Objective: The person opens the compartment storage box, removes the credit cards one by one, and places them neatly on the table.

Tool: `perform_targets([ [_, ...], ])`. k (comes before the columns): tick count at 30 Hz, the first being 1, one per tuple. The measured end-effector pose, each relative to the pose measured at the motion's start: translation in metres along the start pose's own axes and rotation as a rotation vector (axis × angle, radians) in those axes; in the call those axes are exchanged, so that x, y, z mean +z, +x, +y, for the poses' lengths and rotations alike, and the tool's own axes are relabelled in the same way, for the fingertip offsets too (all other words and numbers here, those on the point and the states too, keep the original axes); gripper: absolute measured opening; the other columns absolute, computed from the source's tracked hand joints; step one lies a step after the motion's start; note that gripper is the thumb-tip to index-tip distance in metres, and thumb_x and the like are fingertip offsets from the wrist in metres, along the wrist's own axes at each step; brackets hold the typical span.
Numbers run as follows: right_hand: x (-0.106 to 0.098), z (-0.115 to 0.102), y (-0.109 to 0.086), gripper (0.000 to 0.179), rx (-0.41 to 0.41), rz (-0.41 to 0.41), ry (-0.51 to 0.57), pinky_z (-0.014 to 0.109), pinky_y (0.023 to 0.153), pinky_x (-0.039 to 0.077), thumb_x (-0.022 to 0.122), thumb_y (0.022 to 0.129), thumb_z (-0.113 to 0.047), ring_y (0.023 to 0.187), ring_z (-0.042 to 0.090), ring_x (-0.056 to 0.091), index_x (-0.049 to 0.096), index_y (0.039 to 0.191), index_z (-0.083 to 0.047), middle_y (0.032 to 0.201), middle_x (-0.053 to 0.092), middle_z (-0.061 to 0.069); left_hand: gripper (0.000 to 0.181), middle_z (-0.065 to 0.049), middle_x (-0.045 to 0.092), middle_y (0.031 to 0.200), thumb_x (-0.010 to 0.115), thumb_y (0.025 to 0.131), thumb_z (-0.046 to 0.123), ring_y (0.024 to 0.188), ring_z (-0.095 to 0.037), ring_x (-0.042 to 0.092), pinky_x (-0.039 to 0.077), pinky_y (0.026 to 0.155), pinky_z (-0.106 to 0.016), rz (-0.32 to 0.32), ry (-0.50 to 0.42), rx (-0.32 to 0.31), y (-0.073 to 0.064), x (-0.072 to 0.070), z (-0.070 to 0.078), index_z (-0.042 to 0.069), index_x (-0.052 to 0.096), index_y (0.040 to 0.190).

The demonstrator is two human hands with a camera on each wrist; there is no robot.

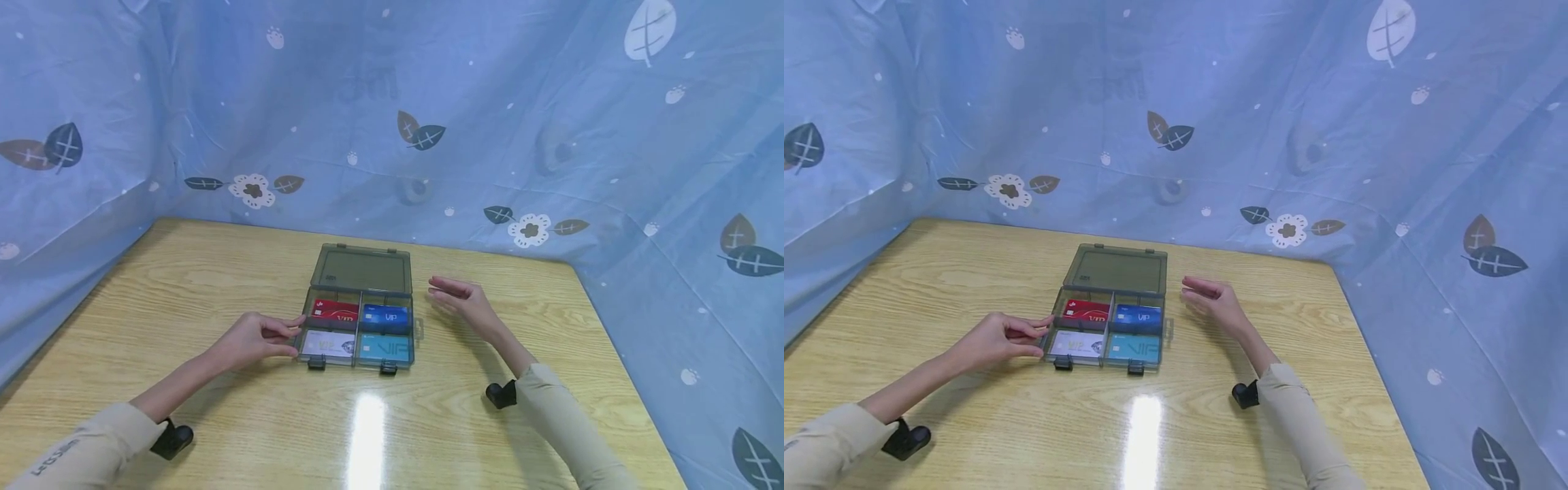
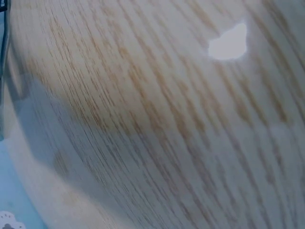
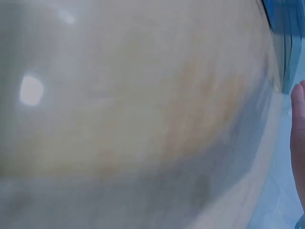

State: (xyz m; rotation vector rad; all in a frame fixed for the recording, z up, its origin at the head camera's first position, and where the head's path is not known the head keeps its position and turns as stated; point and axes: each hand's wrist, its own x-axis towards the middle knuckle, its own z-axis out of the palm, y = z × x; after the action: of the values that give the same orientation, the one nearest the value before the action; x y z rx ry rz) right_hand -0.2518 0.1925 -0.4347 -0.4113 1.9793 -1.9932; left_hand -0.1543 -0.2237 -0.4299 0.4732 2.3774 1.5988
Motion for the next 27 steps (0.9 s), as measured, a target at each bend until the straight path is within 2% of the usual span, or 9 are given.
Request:
perform_targets([
  [5,0.007,-0.001,-0.02,0.05,0.003,-0.04,0.053,0.043,0.102,0.04,0.061,0.094,-0.004,0.12,0.023,0.056,0.043,0.138,0.01,0.142,0.04,0.031,0.028,-0.024,0.057,0.126,0.082,0.074,0.014,0.102,-0.027,0.066,0.057,0.075,-0.024,0.005,0.029,0.006,0.001,-0.001,-0.001,-0.003,0.074,0.095],
  [13,0.023,-0.005,-0.051,0.05,0.021,-0.08,0.073,0.043,0.103,0.039,0.06,0.094,-0.005,0.124,0.031,0.051,0.042,0.138,0.011,0.141,0.039,0.033,0.029,-0.023,0.057,0.126,0.083,0.074,0.016,0.1,-0.026,0.067,0.057,0.073,-0.023,0.002,0.057,-0.011,0.001,-0.001,-0.002,-0.001,0.074,0.096],
  [18,0.029,-0.009,-0.066,0.049,0.035,-0.089,0.107,0.044,0.105,0.037,0.058,0.095,-0.003,0.122,0.024,0.054,0.041,0.138,0.013,0.142,0.037,0.033,0.029,-0.024,0.057,0.125,0.083,0.074,0.015,0.102,-0.028,0.066,0.057,0.077,-0.023,0.003,0.045,-0.011,0.001,0.0,-0.001,-0.002,0.073,0.096],
  [23,0.033,-0.011,-0.08,0.049,0.058,-0.11,0.112,0.037,0.103,0.041,0.057,0.096,-0.003,0.12,0.017,0.057,0.039,0.138,0.014,0.144,0.036,0.032,0.03,-0.024,0.057,0.125,0.083,0.074,0.015,0.101,-0.028,0.066,0.057,0.076,-0.023,0.005,0.046,-0.012,0.0,0.0,0.0,-0.003,0.073,0.095],
  [27,0.036,-0.011,-0.09,0.049,0.093,-0.122,0.092,0.033,0.101,0.044,0.058,0.096,-0.007,0.12,0.019,0.057,0.041,0.138,0.012,0.141,0.041,0.031,0.03,-0.024,0.057,0.125,0.084,0.073,0.015,0.099,-0.027,0.067,0.057,0.076,-0.023,0.006,0.041,-0.02,0.001,0.0,-0.001,-0.003,0.073,0.095],
])
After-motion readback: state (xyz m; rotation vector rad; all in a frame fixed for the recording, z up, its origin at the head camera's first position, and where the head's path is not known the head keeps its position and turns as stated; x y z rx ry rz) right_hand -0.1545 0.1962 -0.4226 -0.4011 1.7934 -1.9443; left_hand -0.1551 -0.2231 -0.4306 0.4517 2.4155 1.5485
